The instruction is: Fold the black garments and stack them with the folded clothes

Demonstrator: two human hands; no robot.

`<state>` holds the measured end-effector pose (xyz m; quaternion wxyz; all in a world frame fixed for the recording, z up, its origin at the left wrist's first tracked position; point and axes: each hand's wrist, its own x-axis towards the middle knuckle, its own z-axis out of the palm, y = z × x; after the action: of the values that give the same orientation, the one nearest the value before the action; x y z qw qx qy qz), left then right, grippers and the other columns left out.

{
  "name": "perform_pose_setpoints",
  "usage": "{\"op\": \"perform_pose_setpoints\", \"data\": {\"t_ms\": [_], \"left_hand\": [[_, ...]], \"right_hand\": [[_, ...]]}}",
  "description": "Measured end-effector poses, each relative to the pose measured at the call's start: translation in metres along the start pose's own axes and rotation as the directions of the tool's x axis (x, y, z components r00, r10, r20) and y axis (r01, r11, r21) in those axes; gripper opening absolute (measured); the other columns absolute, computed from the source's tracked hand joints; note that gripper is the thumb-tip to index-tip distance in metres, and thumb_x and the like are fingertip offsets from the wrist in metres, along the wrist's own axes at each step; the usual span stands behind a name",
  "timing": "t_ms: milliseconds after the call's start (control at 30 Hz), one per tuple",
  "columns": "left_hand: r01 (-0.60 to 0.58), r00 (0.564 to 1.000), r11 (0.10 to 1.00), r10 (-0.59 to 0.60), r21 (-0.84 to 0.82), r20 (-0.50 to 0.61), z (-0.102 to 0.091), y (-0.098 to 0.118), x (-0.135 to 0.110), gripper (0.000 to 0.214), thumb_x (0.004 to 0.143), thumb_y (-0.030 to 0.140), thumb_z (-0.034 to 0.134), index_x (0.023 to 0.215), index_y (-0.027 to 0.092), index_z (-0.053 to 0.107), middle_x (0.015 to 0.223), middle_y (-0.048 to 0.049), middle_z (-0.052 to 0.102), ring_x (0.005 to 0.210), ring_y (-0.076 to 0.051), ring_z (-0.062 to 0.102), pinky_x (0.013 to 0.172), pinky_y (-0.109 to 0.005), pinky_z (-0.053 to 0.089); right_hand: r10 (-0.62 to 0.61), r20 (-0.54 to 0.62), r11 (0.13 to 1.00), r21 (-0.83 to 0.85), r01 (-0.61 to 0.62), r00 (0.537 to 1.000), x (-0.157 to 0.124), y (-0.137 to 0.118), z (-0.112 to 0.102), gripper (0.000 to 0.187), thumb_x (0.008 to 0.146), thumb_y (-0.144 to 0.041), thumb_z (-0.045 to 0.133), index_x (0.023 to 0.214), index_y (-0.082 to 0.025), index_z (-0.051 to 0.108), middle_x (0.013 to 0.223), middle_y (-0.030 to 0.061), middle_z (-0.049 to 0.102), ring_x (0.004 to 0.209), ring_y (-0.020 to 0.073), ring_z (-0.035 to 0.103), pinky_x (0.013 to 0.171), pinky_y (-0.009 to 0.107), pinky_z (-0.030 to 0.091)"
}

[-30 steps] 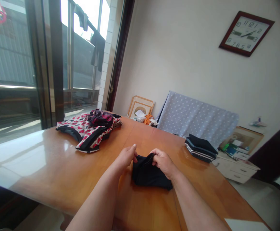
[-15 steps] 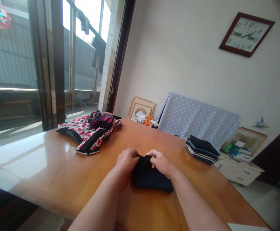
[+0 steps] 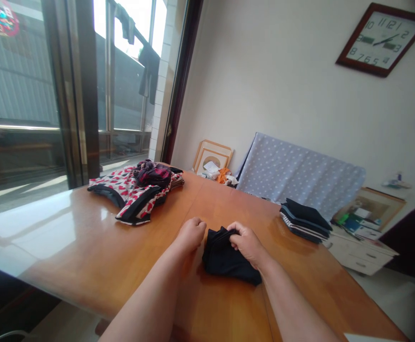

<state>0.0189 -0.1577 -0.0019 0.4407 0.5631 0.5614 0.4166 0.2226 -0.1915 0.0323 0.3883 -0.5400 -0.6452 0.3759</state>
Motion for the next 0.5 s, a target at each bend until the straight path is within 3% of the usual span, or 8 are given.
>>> {"op": "perform_pose_setpoints", "data": {"t_ms": [100,200,300,367,500], "left_hand": [[0.002,1.0,0.999,-0.003,0.046,0.027,0.005,-0.004,0.0,0.021,0.079,0.039,0.061,0.078,0.019,0.063,0.059,-0.0016,0.06,0.054,-0.015,0.055,0.051,-0.024,0.035],[-0.074,0.996,0.994,0.068,0.086,0.063,0.011,-0.003,-0.001,0.019,0.073,0.035,0.067,0.081,0.018,0.065,0.065,-0.0018,0.063,0.059,-0.015,0.056,0.053,-0.023,0.035],[-0.123,0.989,0.992,0.122,0.008,0.08,0.015,0.001,-0.003,0.017,0.072,0.032,0.068,0.082,0.018,0.065,0.072,-0.0025,0.065,0.065,-0.015,0.057,0.057,-0.022,0.038],[-0.117,0.987,0.991,0.123,-0.064,0.099,0.015,0.007,-0.006,0.022,0.079,0.039,0.062,0.082,0.017,0.064,0.072,-0.0024,0.064,0.064,-0.014,0.056,0.057,-0.022,0.039],[-0.024,0.963,0.984,0.071,-0.177,0.261,0.012,0.02,-0.019,0.057,0.087,0.068,0.043,0.087,0.016,0.066,0.069,-0.0015,0.059,0.062,-0.015,0.054,0.052,-0.023,0.04]], "right_hand": [[0.028,-0.018,0.999,0.037,-0.027,0.999,0.001,0.0,-0.002,0.023,0.068,-0.024,0.053,0.088,-0.021,0.063,0.058,-0.0067,0.053,0.054,0.0113,0.048,0.055,0.022,0.038],[0.036,-0.033,0.998,0.062,-0.034,0.999,0.002,-0.003,-0.003,0.022,0.066,-0.024,0.054,0.087,-0.021,0.063,0.057,-0.0068,0.052,0.053,0.0109,0.046,0.053,0.022,0.037],[0.04,-0.064,0.997,0.073,-0.035,0.997,0.003,-0.007,-0.009,0.022,0.066,-0.023,0.055,0.085,-0.02,0.063,0.055,-0.0073,0.05,0.052,0.0104,0.044,0.052,0.022,0.035],[0.034,-0.086,0.997,0.073,-0.028,0.996,0.003,-0.007,-0.014,0.021,0.066,-0.022,0.054,0.085,-0.02,0.064,0.054,-0.0074,0.049,0.052,0.0102,0.043,0.052,0.022,0.035],[0.045,-0.11,0.997,0.069,-0.037,0.993,0.006,-0.006,-0.025,0.018,0.067,-0.022,0.055,0.083,-0.019,0.063,0.053,-0.008,0.047,0.049,0.0094,0.04,0.05,0.022,0.034]]}}
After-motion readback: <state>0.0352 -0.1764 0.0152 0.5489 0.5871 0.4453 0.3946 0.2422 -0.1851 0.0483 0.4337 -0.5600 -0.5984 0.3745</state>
